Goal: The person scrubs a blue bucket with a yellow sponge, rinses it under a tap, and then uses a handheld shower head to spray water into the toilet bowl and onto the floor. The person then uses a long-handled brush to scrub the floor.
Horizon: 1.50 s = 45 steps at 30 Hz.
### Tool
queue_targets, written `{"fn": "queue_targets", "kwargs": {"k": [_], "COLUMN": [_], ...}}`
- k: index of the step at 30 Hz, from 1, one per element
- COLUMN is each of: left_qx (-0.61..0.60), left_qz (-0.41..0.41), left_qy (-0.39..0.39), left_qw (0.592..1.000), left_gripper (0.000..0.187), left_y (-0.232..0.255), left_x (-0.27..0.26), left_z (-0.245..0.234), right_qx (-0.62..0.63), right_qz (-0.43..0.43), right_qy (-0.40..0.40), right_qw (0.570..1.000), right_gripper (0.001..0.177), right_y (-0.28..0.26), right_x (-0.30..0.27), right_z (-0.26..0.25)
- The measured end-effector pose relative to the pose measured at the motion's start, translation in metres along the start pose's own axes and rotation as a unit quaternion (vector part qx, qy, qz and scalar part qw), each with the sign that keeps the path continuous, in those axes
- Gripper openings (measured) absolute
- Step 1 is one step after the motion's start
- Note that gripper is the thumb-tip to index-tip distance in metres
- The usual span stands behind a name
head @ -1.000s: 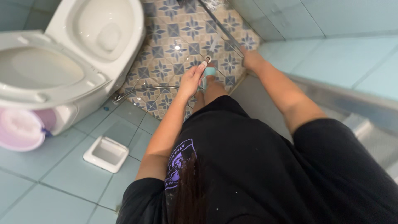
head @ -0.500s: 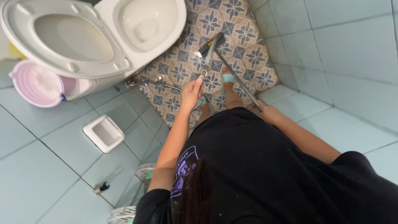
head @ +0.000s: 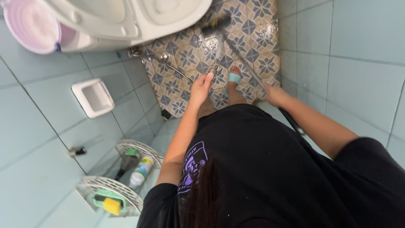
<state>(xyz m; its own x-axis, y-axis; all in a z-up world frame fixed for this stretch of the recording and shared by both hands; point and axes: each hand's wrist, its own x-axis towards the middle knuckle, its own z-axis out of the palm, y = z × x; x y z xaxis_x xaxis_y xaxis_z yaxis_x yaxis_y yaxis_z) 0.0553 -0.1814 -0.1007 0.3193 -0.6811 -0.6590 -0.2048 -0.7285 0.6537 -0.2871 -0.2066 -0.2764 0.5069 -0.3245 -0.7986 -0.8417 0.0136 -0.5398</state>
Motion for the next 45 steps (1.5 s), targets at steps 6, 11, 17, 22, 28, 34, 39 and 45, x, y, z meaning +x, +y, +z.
{"fn": "queue_targets", "kwargs": {"k": [6,11,17,22,28,34,39,45], "left_qx": [0.001,0.014,0.076,0.04,-0.019,-0.048,-0.022,-0.021], "left_qz": [-0.025,-0.046,-0.077,-0.055,-0.103,-0.05,-0.007,-0.035], "left_qy": [0.05,0.13,0.226,0.255,0.209,0.161,0.167,0.168], "left_qw": [0.998,0.99,0.968,0.965,0.972,0.985,0.986,0.985], "left_gripper": [0.051,0.053,0.048,0.049,0.053,0.058,0.058,0.058], "left_y": [-0.016,-0.027,-0.046,-0.072,-0.102,-0.122,-0.123,-0.119], "left_x": [-0.038,-0.085,-0.138,-0.159,-0.15,-0.122,-0.111,-0.116], "left_z": [-0.015,-0.04,-0.077,-0.103,-0.116,-0.116,-0.116,-0.125], "right_qx": [-0.105,-0.236,-0.26,-0.301,-0.312,-0.338,-0.313,-0.295], "right_qz": [-0.142,-0.204,-0.252,-0.203,-0.009,0.022,-0.105,-0.123], "right_qy": [-0.103,-0.098,-0.04,-0.015,-0.045,-0.025,0.02,0.002], "right_qw": [0.979,0.945,0.931,0.932,0.949,0.941,0.944,0.948], "right_gripper": [0.076,0.069,0.059,0.05,0.084,0.061,0.05,0.056], "right_y": [-0.047,-0.167,-0.256,-0.216,-0.09,-0.044,-0.112,-0.281], "right_x": [0.009,0.117,0.182,0.173,0.054,-0.007,0.052,0.141], "right_z": [0.011,0.04,0.067,0.027,-0.068,-0.138,-0.104,-0.018]}}
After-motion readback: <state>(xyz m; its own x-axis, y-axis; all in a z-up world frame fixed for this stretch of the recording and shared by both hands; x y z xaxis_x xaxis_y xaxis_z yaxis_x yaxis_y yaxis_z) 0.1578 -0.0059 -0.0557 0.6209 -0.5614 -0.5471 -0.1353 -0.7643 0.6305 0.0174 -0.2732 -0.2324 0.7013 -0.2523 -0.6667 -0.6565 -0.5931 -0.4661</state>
